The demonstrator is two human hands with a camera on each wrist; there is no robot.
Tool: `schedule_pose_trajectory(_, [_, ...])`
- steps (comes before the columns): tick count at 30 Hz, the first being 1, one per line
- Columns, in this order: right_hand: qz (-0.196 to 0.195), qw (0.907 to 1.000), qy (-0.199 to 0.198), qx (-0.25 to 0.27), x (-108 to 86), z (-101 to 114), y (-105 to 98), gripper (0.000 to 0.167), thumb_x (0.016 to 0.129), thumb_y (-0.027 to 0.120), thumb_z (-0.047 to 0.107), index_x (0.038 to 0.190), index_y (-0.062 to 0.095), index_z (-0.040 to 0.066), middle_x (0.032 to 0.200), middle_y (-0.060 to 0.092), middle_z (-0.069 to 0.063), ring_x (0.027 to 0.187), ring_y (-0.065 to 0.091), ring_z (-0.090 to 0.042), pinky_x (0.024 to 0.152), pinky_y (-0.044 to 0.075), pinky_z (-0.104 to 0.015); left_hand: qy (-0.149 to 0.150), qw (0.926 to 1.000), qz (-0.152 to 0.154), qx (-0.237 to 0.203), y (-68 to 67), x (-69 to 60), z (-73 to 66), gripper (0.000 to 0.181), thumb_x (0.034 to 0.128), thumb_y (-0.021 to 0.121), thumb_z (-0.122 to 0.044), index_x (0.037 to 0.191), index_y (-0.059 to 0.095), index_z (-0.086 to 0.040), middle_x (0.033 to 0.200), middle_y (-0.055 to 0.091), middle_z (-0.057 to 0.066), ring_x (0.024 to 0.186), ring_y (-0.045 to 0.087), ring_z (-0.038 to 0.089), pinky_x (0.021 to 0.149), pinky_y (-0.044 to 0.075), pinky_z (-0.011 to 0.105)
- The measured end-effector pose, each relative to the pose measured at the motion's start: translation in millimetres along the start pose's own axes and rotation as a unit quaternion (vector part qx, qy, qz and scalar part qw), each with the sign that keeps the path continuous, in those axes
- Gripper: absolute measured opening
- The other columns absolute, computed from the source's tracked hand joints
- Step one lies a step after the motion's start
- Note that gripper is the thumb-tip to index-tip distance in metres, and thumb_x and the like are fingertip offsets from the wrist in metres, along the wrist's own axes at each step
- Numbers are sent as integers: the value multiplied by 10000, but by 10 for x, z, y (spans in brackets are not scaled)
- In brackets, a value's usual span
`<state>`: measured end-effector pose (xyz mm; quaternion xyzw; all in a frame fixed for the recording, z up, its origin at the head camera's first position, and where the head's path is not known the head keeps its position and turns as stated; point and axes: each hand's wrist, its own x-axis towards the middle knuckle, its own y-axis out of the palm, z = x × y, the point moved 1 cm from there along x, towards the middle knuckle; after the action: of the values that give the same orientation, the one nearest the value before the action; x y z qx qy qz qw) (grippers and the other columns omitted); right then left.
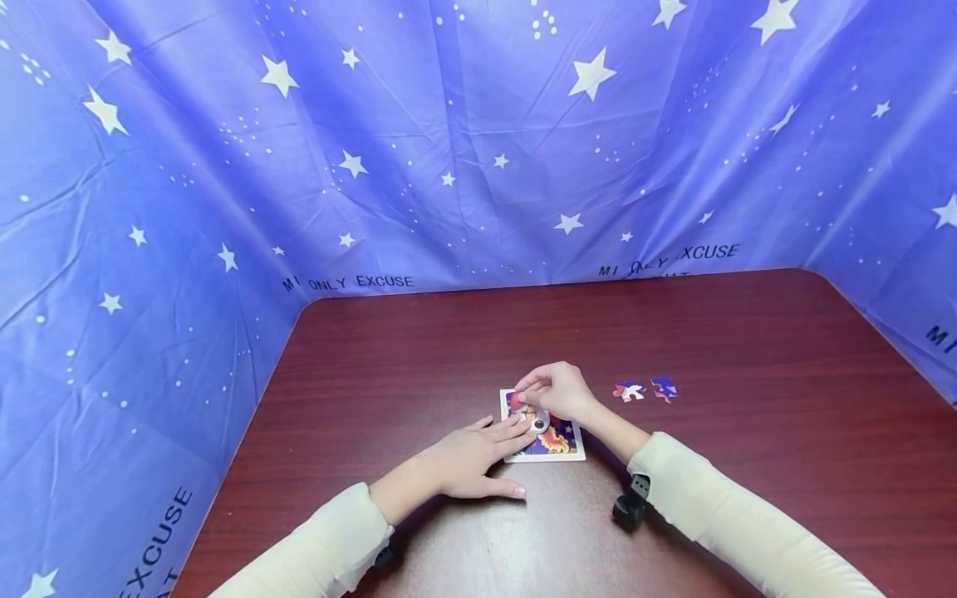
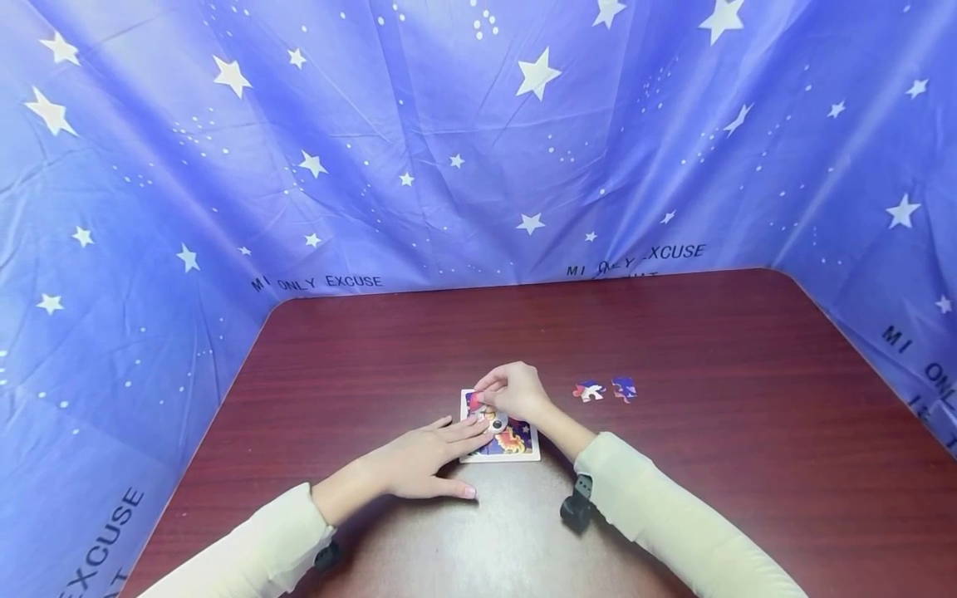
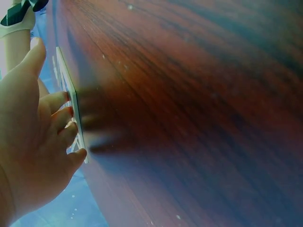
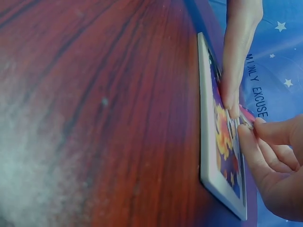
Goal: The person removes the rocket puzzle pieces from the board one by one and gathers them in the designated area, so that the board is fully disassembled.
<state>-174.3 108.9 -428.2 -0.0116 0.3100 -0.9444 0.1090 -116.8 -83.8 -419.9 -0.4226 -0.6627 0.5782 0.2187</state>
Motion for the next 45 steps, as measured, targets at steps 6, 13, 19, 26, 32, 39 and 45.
schedule_pose_trajectory(6, [10, 9992, 108, 397, -33, -75, -35, 125, 791, 764, 132, 889, 762, 53, 783, 760, -99, 559, 631, -18, 489, 507, -192, -48, 10000, 11, -44, 0, -10, -12, 771, 897, 505, -622, 1522, 286, -228, 1602, 253, -47, 1493, 222, 117, 1231, 218, 448])
schedule_pose_trajectory(13, [-1, 9971, 320, 697, -74, -192, -162, 156, 796, 764, 125, 913, 756, 22, 783, 757, -122, 599, 683, -63, 561, 564, -205, -58, 9999, 6, -82, 11, 1, -6, 779, 892, 513, -623, 1524, 278, -234, 1605, 240, -59, 1493, 225, 140, 1232, 216, 444])
schedule_pose_trajectory(19, [13, 9954, 454, 842, -102, -266, -273, 198, 808, 756, 129, 949, 743, -9, 814, 758, -141, 625, 700, -91, 597, 585, -228, -107, 9999, 8, -81, 19, 6, 10, 778, 887, 518, -629, 1522, 284, -247, 1604, 244, -69, 1492, 228, 127, 1234, 216, 434])
schedule_pose_trajectory(26, [19, 9928, 476, 1098, -143, -337, -411, 241, 831, 724, 92, 1008, 711, -70, 856, 748, -201, 643, 722, -144, 606, 600, -267, -92, 9999, 18, -108, 21, 13, 8, 777, 888, 515, -630, 1523, 280, -248, 1608, 230, -75, 1493, 221, 119, 1236, 210, 433])
schedule_pose_trajectory(32, [-72, 9927, 584, 1056, -152, -410, -568, 237, 849, 700, 73, 1029, 698, -81, 858, 750, -187, 651, 722, -124, 625, 609, -287, -66, 9999, -2, -141, 13, 8, 6, 774, 888, 525, -620, 1521, 287, -244, 1606, 237, -71, 1493, 225, 123, 1233, 216, 440])
schedule_pose_trajectory(39, [-296, 9962, 696, 431, -161, -464, -759, 227, 848, 707, 135, 1019, 719, -16, 849, 760, -138, 624, 703, -98, 441, 474, -230, -59, 9999, 6, -146, 24, 6, 12, 772, 886, 517, -631, 1520, 287, -254, 1602, 245, -80, 1491, 228, 112, 1236, 209, 433])
schedule_pose_trajectory(45, [-350, 9976, 578, 123, -169, -494, -807, 179, 844, 693, 111, 973, 723, -11, 791, 749, -113, 588, 675, -107, 433, 480, -250, -70, 9999, -14, -142, 18, 13, 18, 775, 884, 523, -628, 1520, 289, -253, 1602, 246, -75, 1491, 227, 117, 1235, 211, 437])
